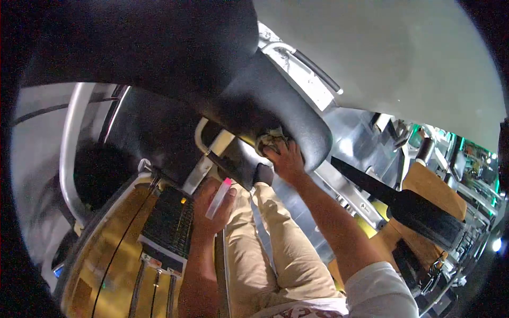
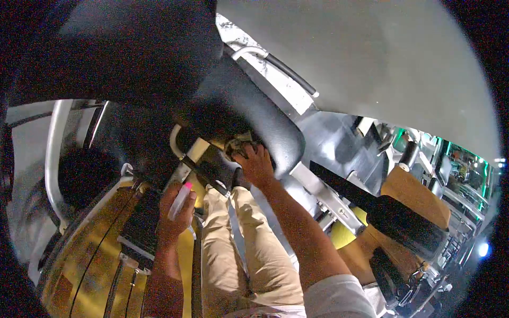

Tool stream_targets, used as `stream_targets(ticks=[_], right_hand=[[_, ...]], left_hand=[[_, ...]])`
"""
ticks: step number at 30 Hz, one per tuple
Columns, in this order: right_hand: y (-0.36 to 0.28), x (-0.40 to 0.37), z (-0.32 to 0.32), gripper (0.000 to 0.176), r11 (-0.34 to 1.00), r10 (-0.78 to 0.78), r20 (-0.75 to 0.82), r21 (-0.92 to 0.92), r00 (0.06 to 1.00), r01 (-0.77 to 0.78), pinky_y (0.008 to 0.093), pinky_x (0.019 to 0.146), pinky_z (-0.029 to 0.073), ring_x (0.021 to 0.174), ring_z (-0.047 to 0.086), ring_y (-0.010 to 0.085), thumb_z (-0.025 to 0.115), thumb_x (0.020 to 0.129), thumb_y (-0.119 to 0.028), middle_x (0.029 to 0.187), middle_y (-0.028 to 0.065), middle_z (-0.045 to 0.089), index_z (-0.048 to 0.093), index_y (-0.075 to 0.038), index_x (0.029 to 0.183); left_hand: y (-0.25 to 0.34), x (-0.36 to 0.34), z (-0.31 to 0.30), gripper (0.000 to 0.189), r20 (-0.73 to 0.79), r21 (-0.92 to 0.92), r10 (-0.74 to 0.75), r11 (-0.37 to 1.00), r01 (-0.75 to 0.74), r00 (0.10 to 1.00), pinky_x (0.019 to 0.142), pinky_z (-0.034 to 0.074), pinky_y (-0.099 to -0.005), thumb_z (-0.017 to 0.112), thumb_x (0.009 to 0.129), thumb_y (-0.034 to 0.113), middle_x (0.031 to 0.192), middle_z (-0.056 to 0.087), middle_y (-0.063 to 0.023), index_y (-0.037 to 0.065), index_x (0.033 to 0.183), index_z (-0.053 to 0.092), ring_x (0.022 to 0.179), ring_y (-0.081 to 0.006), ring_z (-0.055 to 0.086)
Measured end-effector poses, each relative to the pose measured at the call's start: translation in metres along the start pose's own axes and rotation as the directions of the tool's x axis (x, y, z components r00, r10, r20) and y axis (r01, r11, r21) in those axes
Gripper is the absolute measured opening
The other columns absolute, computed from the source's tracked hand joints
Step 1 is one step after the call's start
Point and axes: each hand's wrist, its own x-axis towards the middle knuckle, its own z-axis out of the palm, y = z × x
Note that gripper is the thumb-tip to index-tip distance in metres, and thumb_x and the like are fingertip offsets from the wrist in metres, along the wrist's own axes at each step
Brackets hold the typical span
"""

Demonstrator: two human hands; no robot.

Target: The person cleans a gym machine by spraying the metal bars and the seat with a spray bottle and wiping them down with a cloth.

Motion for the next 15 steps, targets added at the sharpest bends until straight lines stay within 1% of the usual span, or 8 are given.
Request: stream_targets(ticks=[1,4,6,8,9,10,12,15], right_hand=[[0.018,0.003,-0.008,0.038,0.995,-0.095,-0.012,0.020,0.995,0.095,0.0502,0.087,0.046,0.103,0.050,0.0402,0.067,0.075,-0.017,0.123,0.0177,0.049,0.064,-0.028,0.112],[0.081,0.008,-0.034,0.038,0.977,0.207,0.332,-0.021,0.920,-0.212,0.0487,0.084,0.048,0.102,0.052,0.0400,0.063,0.078,-0.013,0.119,0.0187,0.050,0.062,-0.020,0.115],[0.091,-0.002,-0.032,0.042,0.856,0.516,-0.159,0.109,0.842,-0.505,0.0507,0.085,0.048,0.102,0.051,0.0435,0.059,0.078,-0.008,0.115,0.0242,0.049,0.055,-0.011,0.120],[0.084,-0.016,0.000,0.043,0.804,0.585,-0.364,0.136,0.725,-0.579,0.0519,0.085,0.048,0.102,0.050,0.0444,0.061,0.075,-0.005,0.119,0.0253,0.048,0.055,-0.011,0.117],[0.076,-0.031,0.020,0.036,0.814,0.572,-0.181,0.006,0.800,-0.581,0.0526,0.085,0.045,0.105,0.048,0.0467,0.054,0.087,-0.013,0.121,0.0306,0.047,0.052,-0.007,0.122],[0.039,-0.028,-0.008,0.039,0.721,0.692,0.004,0.048,0.722,-0.692,0.0546,0.085,0.044,0.107,0.049,0.0466,0.058,0.085,-0.017,0.120,0.0300,0.049,0.053,-0.008,0.122],[0.020,-0.056,0.013,0.047,0.910,0.402,0.066,-0.138,0.913,-0.390,0.0541,0.090,0.045,0.114,0.048,0.0434,0.064,0.076,-0.019,0.126,0.0237,0.047,0.056,-0.019,0.123],[0.035,-0.087,-0.002,0.050,0.994,0.001,0.209,-0.105,0.978,0.022,0.0498,0.095,0.043,0.118,0.047,0.0376,0.066,0.074,-0.019,0.128,0.0134,0.048,0.060,-0.035,0.121]], left_hand=[[-0.002,0.001,0.004,0.021,0.006,0.000,0.012,1.000,-0.012,1.000,0.062,0.042,-0.0348,0.068,0.086,0.019,0.071,0.051,-0.0073,0.004,0.079,0.056,0.065,-0.0214,0.051],[-0.009,0.003,0.015,0.024,0.043,0.010,0.051,0.999,-0.052,0.998,0.062,0.041,-0.0354,0.070,0.086,0.022,0.071,0.051,-0.0076,0.004,0.078,0.055,0.065,-0.0225,0.050],[-0.004,0.004,0.022,0.026,0.080,0.044,0.080,0.995,-0.084,0.994,0.062,0.041,-0.0349,0.070,0.086,0.023,0.072,0.051,-0.0076,0.004,0.078,0.055,0.066,-0.0221,0.051],[0.004,0.006,0.035,0.024,0.140,0.003,0.077,0.997,-0.078,0.987,0.062,0.043,-0.0343,0.070,0.085,0.019,0.073,0.053,-0.0080,0.003,0.078,0.055,0.066,-0.0212,0.052],[0.008,0.007,0.039,0.022,0.180,0.019,0.048,0.998,-0.052,0.982,0.062,0.043,-0.0340,0.071,0.084,0.017,0.073,0.054,-0.0080,0.003,0.078,0.055,0.066,-0.0207,0.052],[0.011,0.006,0.044,0.021,0.216,0.037,0.017,0.999,-0.026,0.976,0.062,0.043,-0.0336,0.071,0.084,0.015,0.074,0.054,-0.0080,0.003,0.078,0.055,0.066,-0.0201,0.053],[0.017,0.005,0.057,0.018,0.195,-0.114,0.053,0.993,-0.031,0.979,0.061,0.042,-0.0325,0.071,0.082,0.009,0.071,0.053,-0.0081,0.002,0.078,0.054,0.065,-0.0190,0.052],[0.026,0.006,0.062,0.019,0.215,-0.054,0.150,0.988,-0.142,0.965,0.060,0.042,-0.0319,0.071,0.082,0.010,0.070,0.052,-0.0084,0.002,0.078,0.055,0.064,-0.0186,0.052]])
